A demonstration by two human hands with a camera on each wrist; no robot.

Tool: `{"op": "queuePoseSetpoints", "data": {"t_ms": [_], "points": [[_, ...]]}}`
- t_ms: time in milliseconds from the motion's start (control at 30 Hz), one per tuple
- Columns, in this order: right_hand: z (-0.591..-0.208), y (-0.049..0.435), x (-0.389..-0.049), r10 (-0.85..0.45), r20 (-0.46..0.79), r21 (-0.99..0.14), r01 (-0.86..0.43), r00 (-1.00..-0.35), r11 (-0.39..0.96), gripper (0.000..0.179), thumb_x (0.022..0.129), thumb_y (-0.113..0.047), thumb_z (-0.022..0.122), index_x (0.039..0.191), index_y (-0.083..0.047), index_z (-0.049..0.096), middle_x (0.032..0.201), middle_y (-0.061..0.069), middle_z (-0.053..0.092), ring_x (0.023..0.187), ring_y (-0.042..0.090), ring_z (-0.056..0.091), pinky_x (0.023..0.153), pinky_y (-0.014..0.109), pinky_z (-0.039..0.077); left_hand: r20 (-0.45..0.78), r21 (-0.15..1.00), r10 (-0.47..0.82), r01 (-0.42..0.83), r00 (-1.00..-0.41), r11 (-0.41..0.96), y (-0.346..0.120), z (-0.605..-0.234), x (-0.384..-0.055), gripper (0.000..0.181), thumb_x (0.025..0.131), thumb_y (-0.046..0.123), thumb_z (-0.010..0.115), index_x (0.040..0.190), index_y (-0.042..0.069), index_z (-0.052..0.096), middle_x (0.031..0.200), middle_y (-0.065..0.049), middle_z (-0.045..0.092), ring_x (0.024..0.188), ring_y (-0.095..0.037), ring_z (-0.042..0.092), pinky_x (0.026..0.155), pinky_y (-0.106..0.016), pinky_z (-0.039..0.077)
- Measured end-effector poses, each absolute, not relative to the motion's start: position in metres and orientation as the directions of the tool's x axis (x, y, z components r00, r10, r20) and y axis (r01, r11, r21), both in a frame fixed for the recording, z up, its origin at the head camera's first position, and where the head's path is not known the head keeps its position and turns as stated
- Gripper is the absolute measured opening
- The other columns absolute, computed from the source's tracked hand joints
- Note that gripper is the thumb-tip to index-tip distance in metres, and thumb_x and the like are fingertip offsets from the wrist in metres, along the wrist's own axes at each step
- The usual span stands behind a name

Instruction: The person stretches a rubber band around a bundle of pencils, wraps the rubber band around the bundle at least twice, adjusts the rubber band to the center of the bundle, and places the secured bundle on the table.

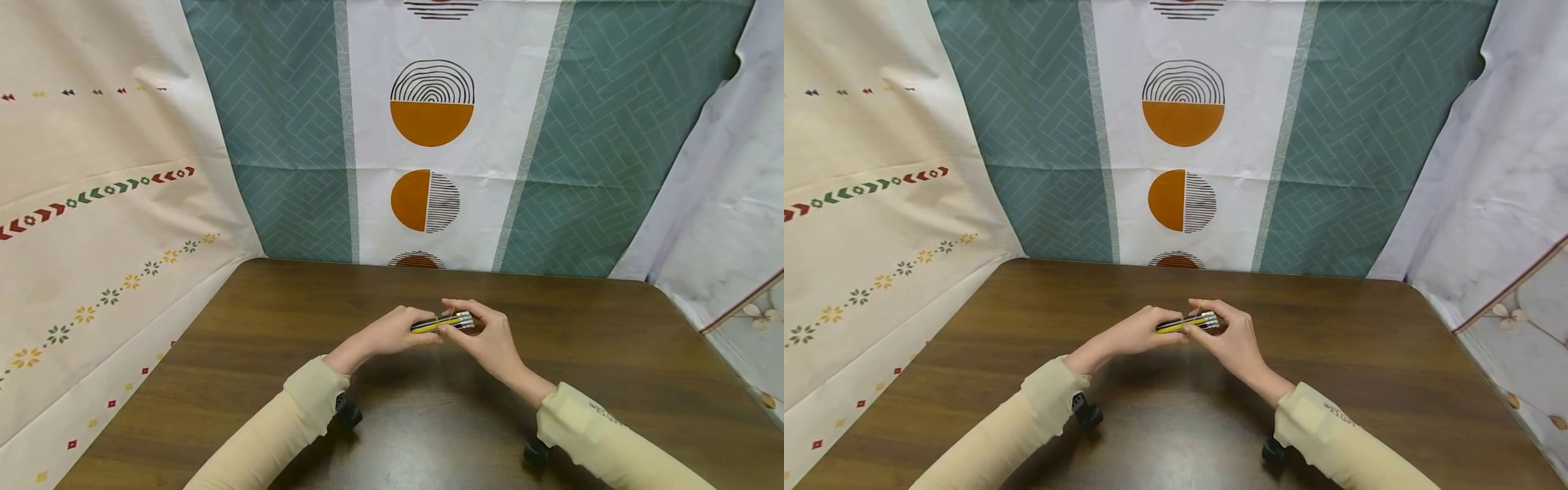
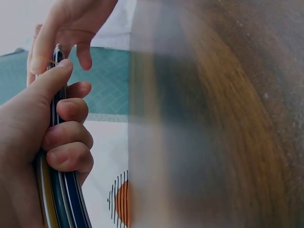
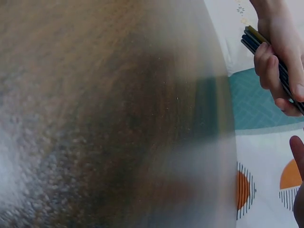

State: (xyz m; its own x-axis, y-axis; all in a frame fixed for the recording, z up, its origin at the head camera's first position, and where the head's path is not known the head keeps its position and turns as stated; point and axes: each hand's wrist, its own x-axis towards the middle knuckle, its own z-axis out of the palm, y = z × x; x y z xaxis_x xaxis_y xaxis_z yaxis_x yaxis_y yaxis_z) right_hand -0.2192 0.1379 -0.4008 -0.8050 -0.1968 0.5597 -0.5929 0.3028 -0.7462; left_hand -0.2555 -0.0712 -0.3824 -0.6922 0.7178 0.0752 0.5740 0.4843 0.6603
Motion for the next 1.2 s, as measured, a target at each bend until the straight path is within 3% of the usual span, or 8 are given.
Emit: {"op": "queuePoseSetpoints", "data": {"t_ms": [133,433,700,967,1200], "points": [[-0.403,0.139,-0.221,-0.205,0.581,-0.725,-0.616,-0.788,0.309,0.039,0.081,-0.008,0.081,0.118,-0.015,0.071,0.101,0.007,0.074,0.080,0.000,0.066,0.060,0.021,0.055,0.058,0.640,0.734,0.590,-0.677,0.493,-0.072,-0.379,-0.257,0.018,0.095,0.031,0.066,0.100,0.013,0.069,0.072,0.006,0.056,0.055,-0.003,0.043,0.055,-0.018,0.038],[-0.378,0.131,-0.203,-0.222,0.579,-0.722,-0.620,-0.785,0.308,0.032,0.081,0.002,0.077,0.112,0.001,0.070,0.100,0.018,0.073,0.075,0.000,0.063,0.058,0.019,0.053,0.056,0.570,0.757,0.643,-0.651,0.512,-0.072,-0.374,-0.260,0.018,0.095,0.031,0.067,0.097,0.014,0.069,0.069,0.008,0.053,0.056,-0.001,0.042,0.055,-0.016,0.037],[-0.382,0.130,-0.205,-0.274,0.498,-0.751,-0.568,-0.822,0.338,0.022,0.079,0.007,0.070,0.095,-0.005,0.060,0.090,0.008,0.065,0.073,0.002,0.058,0.060,0.023,0.055,0.056,0.498,0.779,0.694,-0.625,0.521,-0.068,-0.373,-0.259,0.018,0.094,0.032,0.068,0.088,0.015,0.066,0.067,0.010,0.049,0.055,-0.001,0.041,0.055,-0.016,0.035],[-0.375,0.133,-0.202,-0.362,0.436,-0.769,-0.550,-0.824,0.326,0.026,0.079,0.011,0.065,0.098,-0.005,0.056,0.092,0.008,0.062,0.072,0.002,0.058,0.060,0.026,0.056,0.059,0.492,0.783,0.700,-0.619,0.517,-0.068,-0.372,-0.257,0.019,0.094,0.031,0.068,0.084,0.015,0.065,0.065,0.010,0.046,0.054,-0.001,0.038,0.054,-0.016,0.034],[-0.387,0.141,-0.215,-0.401,0.402,-0.773,-0.540,-0.823,0.334,0.029,0.080,0.013,0.063,0.098,-0.008,0.053,0.097,0.008,0.060,0.075,0.010,0.058,0.060,0.028,0.055,0.050,0.528,0.784,0.683,-0.618,0.505,-0.069,-0.368,-0.256,0.018,0.092,0.029,0.071,0.084,0.013,0.065,0.063,0.009,0.048,0.050,-0.001,0.040,0.051,-0.016,0.036]]}}
